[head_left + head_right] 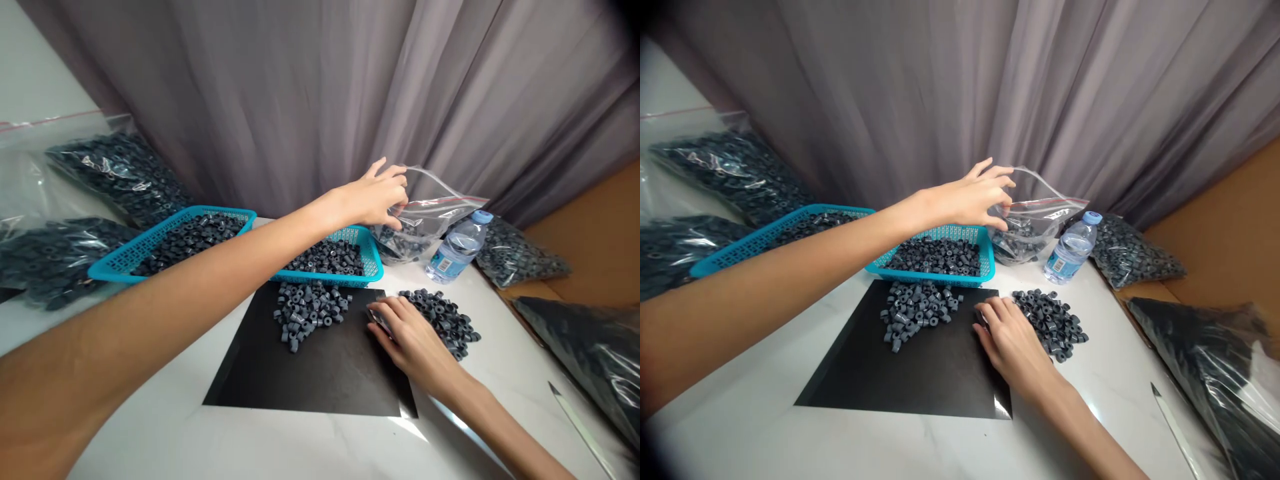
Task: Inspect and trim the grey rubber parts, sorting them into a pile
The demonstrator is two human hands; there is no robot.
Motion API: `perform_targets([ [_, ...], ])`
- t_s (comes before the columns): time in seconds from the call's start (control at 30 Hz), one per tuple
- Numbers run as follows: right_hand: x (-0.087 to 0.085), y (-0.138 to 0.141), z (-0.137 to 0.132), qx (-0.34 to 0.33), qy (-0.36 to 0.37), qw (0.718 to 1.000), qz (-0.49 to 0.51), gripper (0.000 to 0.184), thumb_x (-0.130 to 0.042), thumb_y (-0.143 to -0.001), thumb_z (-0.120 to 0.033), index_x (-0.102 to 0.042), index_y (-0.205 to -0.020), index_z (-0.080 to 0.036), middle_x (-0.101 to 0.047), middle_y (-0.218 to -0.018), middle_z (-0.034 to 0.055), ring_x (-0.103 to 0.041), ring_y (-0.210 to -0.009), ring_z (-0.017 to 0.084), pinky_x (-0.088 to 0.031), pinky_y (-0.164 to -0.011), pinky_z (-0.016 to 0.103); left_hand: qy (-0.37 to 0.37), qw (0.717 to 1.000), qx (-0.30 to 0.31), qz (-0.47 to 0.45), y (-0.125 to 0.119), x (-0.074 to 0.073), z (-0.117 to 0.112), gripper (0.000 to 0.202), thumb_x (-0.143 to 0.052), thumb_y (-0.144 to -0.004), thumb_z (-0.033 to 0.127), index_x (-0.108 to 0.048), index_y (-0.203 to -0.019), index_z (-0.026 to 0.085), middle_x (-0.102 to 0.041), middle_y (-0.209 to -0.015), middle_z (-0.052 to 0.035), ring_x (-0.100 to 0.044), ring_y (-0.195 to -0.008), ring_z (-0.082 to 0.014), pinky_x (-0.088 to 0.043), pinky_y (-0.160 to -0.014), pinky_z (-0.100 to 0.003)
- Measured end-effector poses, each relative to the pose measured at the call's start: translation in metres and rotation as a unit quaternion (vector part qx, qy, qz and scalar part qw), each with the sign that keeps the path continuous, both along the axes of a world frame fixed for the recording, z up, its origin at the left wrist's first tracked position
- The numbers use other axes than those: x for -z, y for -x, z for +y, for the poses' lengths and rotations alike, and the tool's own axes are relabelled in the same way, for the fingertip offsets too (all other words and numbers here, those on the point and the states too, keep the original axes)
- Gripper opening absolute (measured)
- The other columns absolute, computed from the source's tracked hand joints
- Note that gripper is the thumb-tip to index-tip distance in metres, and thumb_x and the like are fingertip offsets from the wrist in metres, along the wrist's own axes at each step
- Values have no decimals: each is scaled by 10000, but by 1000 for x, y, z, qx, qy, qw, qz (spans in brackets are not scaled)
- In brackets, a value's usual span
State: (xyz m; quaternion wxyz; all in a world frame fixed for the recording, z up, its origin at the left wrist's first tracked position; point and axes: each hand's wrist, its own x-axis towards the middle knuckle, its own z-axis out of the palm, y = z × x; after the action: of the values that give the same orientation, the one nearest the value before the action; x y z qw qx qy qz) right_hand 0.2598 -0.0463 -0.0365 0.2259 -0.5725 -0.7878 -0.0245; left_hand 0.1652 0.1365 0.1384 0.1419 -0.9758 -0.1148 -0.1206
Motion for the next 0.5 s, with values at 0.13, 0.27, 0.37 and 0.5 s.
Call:
perform_targets([
  [0.13, 0, 17, 24, -36, 26, 998, 49, 380, -534, -992, -306, -484, -1354, -199, -581, -1270, 129, -544, -1167, 277, -486, -1003, 455, -12, 993, 20, -112, 29, 9, -22, 331, -532, -942, 237, -595, -1246, 123, -553, -1331, -127, -472, -1287, -284, -278, -1119, -438],
  [0.27, 3, 22, 38, -22, 28, 997, 69, 277, -528, -994, -287, -570, -1252, -193, -610, -1183, 122, -568, -1129, 270, -490, -980, 455, 79, 978, -30, -193, 82, 35, -75, 255, -432, -985, 227, -607, -1157, 159, -627, -1190, -89, -573, -1098, -239, -372, -1000, -357],
  [0.37, 6, 22, 42, -16, 31, 995, 89, 206, -576, -971, -299, -619, -1149, -204, -619, -1130, 102, -575, -1096, 258, -496, -948, 430, 185, 956, -81, -211, 123, 71, -109, 201, -432, -996, 275, -626, -997, 222, -672, -992, -44, -604, -936, -216, -396, -913, -339],
  [0.5, 6, 18, 45, -15, 54, 993, 104, 111, -596, -955, -250, -645, -1039, -198, -622, -1062, 78, -600, -1012, 223, -501, -893, 372, 280, 921, -150, -225, 156, 113, -130, 142, -492, -970, 256, -611, -893, 259, -690, -913, -17, -598, -843, -213, -387, -866, -351],
])
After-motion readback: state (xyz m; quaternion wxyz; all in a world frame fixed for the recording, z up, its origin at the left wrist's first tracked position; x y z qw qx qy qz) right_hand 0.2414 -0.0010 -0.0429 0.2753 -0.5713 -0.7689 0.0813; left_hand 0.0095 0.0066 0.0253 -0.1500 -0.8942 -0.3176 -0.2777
